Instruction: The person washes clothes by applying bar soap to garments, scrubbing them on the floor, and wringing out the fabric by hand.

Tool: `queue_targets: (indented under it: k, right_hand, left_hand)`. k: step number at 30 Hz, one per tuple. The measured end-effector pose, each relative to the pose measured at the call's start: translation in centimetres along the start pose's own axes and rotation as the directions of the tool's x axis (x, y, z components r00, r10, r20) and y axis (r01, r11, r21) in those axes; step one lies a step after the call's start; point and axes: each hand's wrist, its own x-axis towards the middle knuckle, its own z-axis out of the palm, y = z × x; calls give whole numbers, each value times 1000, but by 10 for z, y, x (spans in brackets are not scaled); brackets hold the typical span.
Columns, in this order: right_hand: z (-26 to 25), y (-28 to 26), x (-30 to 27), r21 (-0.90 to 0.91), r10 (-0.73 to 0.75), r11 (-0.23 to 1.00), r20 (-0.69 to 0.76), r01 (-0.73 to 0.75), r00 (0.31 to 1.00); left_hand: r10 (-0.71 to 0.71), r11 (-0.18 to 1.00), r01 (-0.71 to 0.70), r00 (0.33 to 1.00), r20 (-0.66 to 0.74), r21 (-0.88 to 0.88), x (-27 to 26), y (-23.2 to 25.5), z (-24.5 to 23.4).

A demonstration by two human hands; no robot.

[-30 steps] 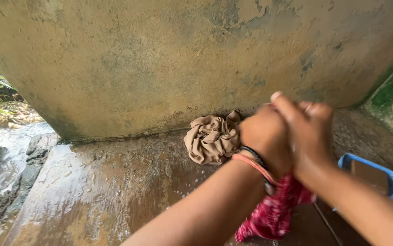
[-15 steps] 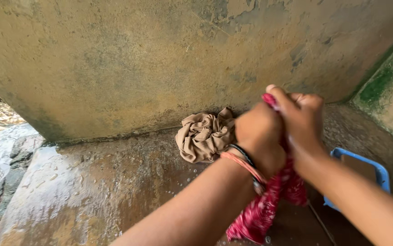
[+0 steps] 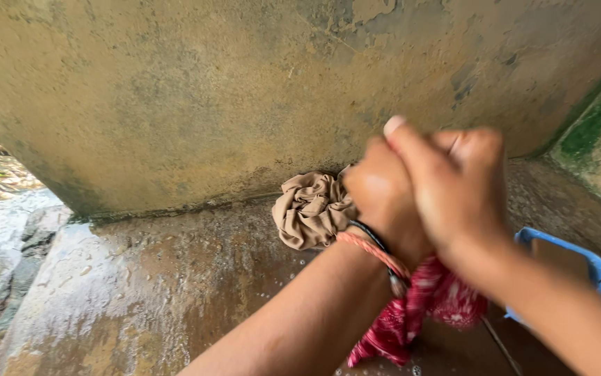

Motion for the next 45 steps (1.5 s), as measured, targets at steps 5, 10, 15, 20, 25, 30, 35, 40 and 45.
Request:
queue_targets:
  k: [5,10,15,20,25,30,35,40,45]
  right_hand:
    - [-12,0,32,30,57,998,0,-57,998]
    - [-2,12,-8,-272,-71,959,28,76,997]
    - [-14,13,28,-30,102,994,-49,-104,994]
    - [-5,-1,-7,89,218,972,1,-217,976]
    - [-23,14,33,-84,56,995,-4,-56,998]
    - [-15,11,-14,-184,-45,982,5,45,999]
    - [-13,11,-15,-264,-117,958,15,117,993]
    - [-27,5,6,-32,7,999,-81,-9,997]
    - [-23,-6,-30,-171,-113,979,-4,110,994]
  left_hand:
    - [-186,974,191,981,51,-121,-14,-8,15]
    - [-271,949,277,961,56,-151,3,-10,8]
    - [-302,941,315,947,110,-124,9,-26,19]
    - [-73,983,53,992,107,176,20,-9,0]
    - [-285,950,299,949,138,-94,12,-27,19]
    - [349,213,-746,661,664,631,54,-37,-11]
    - [-64,990,15,937,343,143,41,-45,7]
    - [-307,950,313,934,185,-2,3,-25,14]
    - [304,216,-580,804,510,785,3,-15,-12]
